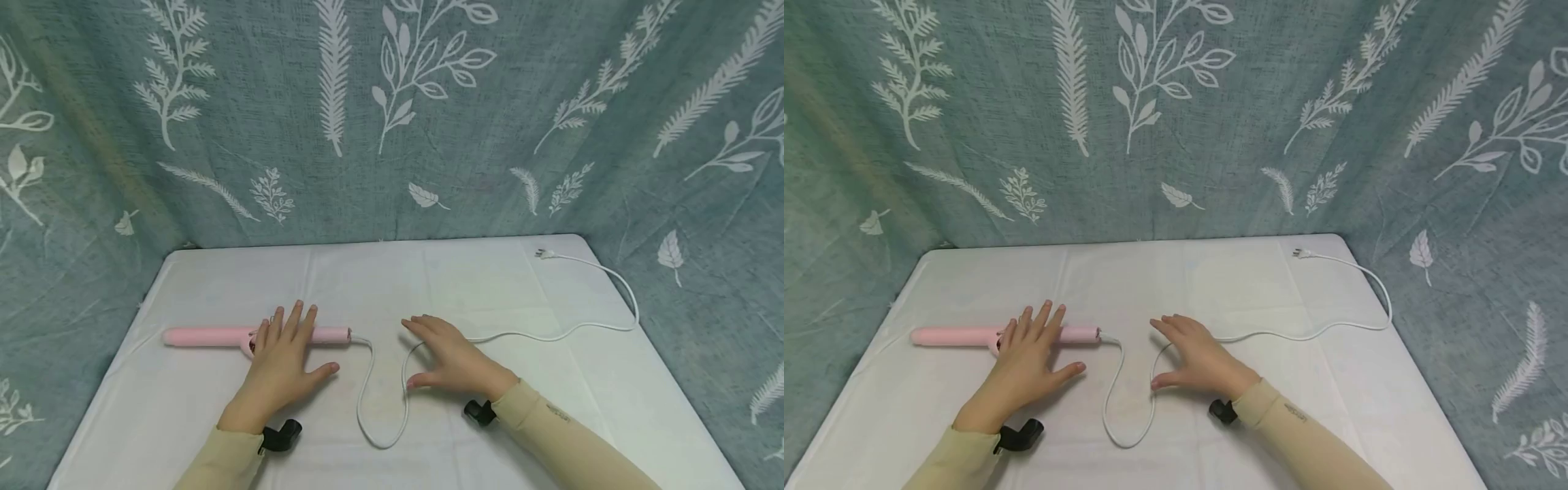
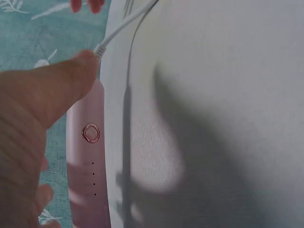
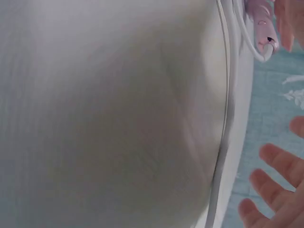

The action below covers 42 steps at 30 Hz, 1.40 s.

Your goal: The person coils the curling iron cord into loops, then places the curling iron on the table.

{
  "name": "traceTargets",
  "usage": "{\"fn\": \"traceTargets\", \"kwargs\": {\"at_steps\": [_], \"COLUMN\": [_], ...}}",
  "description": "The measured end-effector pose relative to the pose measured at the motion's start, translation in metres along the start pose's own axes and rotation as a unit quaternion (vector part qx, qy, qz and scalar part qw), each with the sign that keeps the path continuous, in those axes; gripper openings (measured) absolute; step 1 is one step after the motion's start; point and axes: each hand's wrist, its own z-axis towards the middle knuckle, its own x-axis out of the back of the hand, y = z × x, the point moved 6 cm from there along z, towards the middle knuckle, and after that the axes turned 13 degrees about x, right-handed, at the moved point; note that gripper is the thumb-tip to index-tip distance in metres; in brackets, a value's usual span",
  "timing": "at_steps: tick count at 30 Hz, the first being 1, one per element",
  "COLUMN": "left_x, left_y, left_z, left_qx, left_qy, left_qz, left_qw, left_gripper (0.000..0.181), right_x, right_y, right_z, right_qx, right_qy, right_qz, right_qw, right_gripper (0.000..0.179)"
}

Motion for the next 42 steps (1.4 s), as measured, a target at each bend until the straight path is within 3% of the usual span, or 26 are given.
{"fn": "traceTargets", "kwargs": {"at_steps": [7,13,18,29,42], "left_x": [-0.008,-0.011,-0.012,-0.009,-0.006], "left_y": [-0.007,-0.01,-0.008,-0.006,-0.006], "left_z": [0.006,0.012,0.013,0.013,0.013], "left_qx": [-0.009,-0.011,-0.017,-0.027,-0.025], "left_qy": [-0.027,-0.03,-0.024,0.013,0.038], "left_qz": [-0.004,-0.001,0.004,0.002,-0.018], "left_qw": [0.9996,0.9995,0.9996,0.9996,0.9988], "left_gripper": [0.106,0.096,0.084,0.059,0.042], "right_x": [-0.009,-0.019,-0.027,-0.027,-0.027], "right_y": [-0.005,-0.012,-0.013,-0.016,-0.02], "right_z": [0.003,0.004,0.002,0.005,0.0], "right_qx": [-0.001,0.022,0.018,0.008,0.019], "right_qy": [-0.024,-0.051,-0.077,-0.094,-0.074], "right_qz": [0.03,0.032,0.023,0.004,-0.029], "right_qw": [0.9993,0.998,0.9966,0.9956,0.9967], "right_gripper": [0.096,0.085,0.074,0.057,0.053]}}
